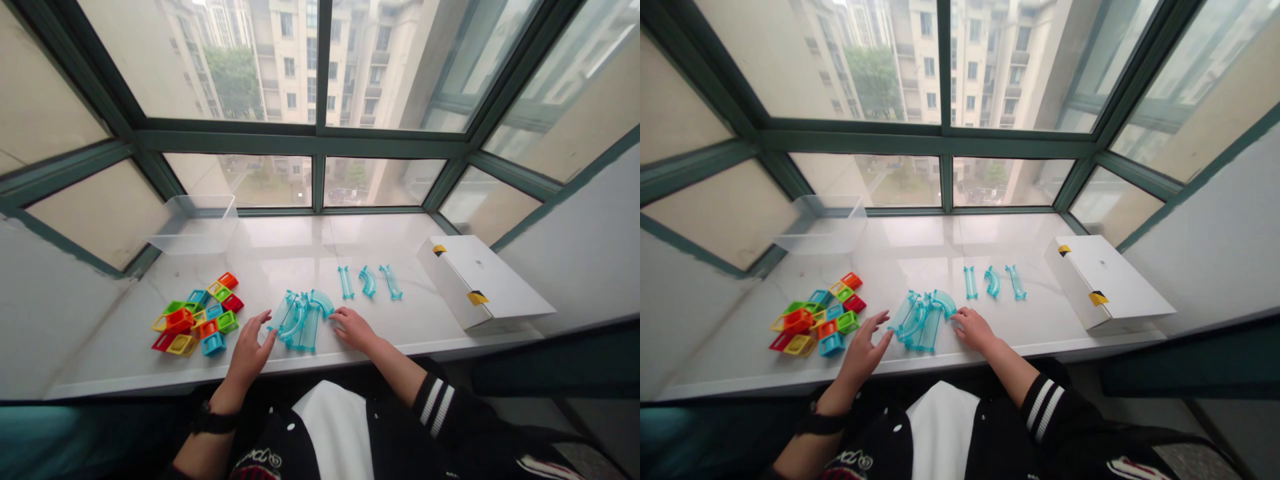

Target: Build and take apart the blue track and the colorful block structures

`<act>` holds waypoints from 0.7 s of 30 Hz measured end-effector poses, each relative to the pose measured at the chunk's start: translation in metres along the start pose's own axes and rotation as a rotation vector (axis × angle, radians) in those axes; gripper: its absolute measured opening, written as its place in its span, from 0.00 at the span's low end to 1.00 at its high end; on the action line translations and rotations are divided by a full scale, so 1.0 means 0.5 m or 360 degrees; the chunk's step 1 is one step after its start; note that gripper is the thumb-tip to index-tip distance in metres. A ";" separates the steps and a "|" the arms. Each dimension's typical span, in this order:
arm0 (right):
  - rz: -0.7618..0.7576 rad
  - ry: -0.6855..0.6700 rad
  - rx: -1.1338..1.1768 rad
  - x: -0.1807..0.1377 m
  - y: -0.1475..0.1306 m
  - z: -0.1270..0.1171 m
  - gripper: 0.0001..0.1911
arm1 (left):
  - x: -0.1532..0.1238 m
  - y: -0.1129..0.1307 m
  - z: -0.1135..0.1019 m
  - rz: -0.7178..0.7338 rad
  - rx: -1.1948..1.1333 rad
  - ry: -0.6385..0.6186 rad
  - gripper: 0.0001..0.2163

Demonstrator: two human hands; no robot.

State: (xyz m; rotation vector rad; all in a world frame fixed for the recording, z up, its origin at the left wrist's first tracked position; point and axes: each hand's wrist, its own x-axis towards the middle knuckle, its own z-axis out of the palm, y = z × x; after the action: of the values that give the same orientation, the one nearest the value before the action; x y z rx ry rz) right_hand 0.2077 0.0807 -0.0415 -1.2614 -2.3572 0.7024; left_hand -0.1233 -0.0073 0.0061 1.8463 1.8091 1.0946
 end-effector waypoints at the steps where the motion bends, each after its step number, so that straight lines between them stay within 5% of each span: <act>1: -0.0003 0.0004 0.0002 0.000 0.001 0.001 0.22 | 0.000 0.003 0.004 0.0014 -0.0011 -0.0012 0.21; 21: 0.0374 0.0212 0.0866 0.002 0.019 -0.005 0.17 | 0.005 0.015 0.034 0.0122 -0.0025 -0.0061 0.19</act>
State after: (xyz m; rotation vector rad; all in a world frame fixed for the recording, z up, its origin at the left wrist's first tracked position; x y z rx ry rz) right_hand 0.2148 0.0867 -0.0451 -1.2869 -1.7517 1.1922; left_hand -0.1059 -0.0012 0.0012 1.9289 1.7169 1.0892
